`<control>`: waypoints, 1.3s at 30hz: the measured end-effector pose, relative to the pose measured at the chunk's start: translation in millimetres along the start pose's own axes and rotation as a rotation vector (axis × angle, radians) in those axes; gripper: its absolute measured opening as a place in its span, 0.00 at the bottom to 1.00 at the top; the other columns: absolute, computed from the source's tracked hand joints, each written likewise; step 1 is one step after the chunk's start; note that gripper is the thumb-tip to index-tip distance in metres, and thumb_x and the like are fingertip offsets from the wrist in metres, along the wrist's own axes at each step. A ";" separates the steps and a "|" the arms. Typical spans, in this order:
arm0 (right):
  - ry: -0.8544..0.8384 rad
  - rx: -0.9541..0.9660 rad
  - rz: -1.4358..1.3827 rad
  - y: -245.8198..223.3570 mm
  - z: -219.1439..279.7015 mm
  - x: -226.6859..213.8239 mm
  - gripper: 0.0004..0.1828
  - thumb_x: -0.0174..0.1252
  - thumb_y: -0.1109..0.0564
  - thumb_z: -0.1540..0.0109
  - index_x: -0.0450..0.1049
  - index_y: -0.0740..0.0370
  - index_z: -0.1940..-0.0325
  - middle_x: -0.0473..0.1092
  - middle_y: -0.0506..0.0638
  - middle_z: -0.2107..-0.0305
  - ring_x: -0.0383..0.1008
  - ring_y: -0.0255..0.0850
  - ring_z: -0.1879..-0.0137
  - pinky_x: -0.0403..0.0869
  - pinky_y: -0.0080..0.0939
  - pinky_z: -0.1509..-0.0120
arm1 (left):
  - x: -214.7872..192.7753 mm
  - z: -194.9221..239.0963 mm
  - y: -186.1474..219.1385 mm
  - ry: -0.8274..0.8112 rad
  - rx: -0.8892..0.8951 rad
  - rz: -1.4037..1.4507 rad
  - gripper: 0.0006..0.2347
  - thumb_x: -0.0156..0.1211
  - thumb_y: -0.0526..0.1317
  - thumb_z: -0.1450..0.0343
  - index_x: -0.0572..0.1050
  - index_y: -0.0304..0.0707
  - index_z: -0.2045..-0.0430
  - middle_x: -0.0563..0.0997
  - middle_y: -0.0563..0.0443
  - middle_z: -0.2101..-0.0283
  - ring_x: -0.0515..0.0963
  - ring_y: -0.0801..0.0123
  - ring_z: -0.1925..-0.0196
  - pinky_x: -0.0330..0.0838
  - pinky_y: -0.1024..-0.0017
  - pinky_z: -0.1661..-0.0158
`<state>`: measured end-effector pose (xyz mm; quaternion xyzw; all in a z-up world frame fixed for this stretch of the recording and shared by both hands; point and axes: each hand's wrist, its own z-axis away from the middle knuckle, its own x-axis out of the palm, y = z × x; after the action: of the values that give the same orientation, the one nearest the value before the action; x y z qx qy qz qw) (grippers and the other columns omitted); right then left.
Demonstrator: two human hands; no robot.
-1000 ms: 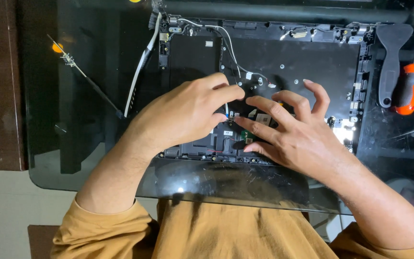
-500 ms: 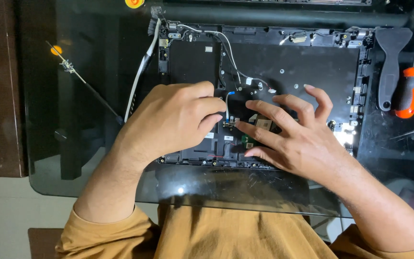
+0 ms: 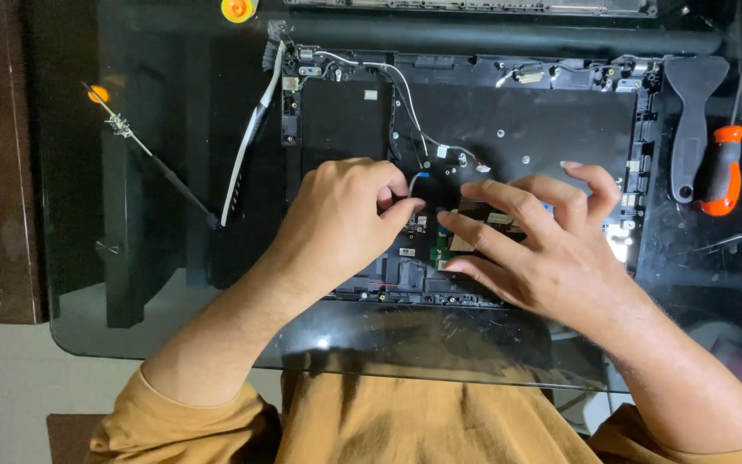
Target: The person cleans the inside of a disassembled laptop using a small brush. They remove and clean several small circuit boards and a RAM stick one by one, then place them on the table.
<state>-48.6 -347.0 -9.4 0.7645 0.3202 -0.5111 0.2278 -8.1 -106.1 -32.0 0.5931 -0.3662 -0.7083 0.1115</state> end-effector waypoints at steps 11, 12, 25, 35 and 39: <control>-0.022 0.057 -0.060 -0.3 1.1 -2.7 0.21 0.62 0.35 0.32 0.77 0.47 0.42 0.70 0.46 0.45 0.65 0.47 0.46 0.54 0.53 0.42 | -27.0 6.3 15.7 0.091 0.149 0.178 0.03 0.63 0.32 0.31 0.78 0.38 0.76 0.84 0.54 0.75 0.82 0.70 0.77 0.75 0.71 0.71; -0.020 0.062 -0.110 -0.3 -1.0 -3.8 0.20 0.62 0.38 0.32 0.76 0.50 0.43 0.71 0.47 0.47 0.68 0.47 0.48 0.53 0.54 0.43 | -35.9 5.5 19.4 0.095 0.170 0.242 0.03 0.64 0.31 0.30 0.77 0.37 0.74 0.84 0.54 0.74 0.82 0.74 0.77 0.74 0.76 0.72; 0.320 -0.198 -0.061 -32.7 -1.0 -0.5 0.08 0.65 0.48 0.31 0.75 0.49 0.61 0.72 0.38 0.66 0.62 0.34 0.65 0.56 0.38 0.50 | -82.0 -37.6 29.3 0.154 0.230 0.311 0.04 0.60 0.29 0.26 0.73 0.34 0.70 0.80 0.51 0.73 0.76 0.76 0.73 0.71 0.80 0.70; 0.358 -0.277 -0.088 -51.5 14.5 7.4 0.08 0.63 0.48 0.31 0.74 0.51 0.61 0.68 0.40 0.70 0.62 0.33 0.67 0.59 0.35 0.58 | -37.3 -192.6 -12.0 0.098 0.182 0.107 0.02 0.62 0.32 0.27 0.77 0.41 0.66 0.86 0.56 0.73 0.88 0.68 0.63 0.79 0.66 0.52; 0.366 -0.287 -0.099 -50.1 12.0 6.5 0.09 0.63 0.50 0.31 0.73 0.53 0.61 0.67 0.41 0.71 0.60 0.34 0.68 0.60 0.37 0.57 | -24.2 -212.1 -15.5 0.020 -0.164 0.037 0.03 0.61 0.36 0.27 0.78 0.46 0.62 0.84 0.43 0.49 0.85 0.58 0.45 0.80 0.60 0.48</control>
<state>-90.7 -318.8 -21.0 0.7875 0.4625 -0.3237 0.2472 198.3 -162.8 -29.7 0.5820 -0.3169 -0.7279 0.1764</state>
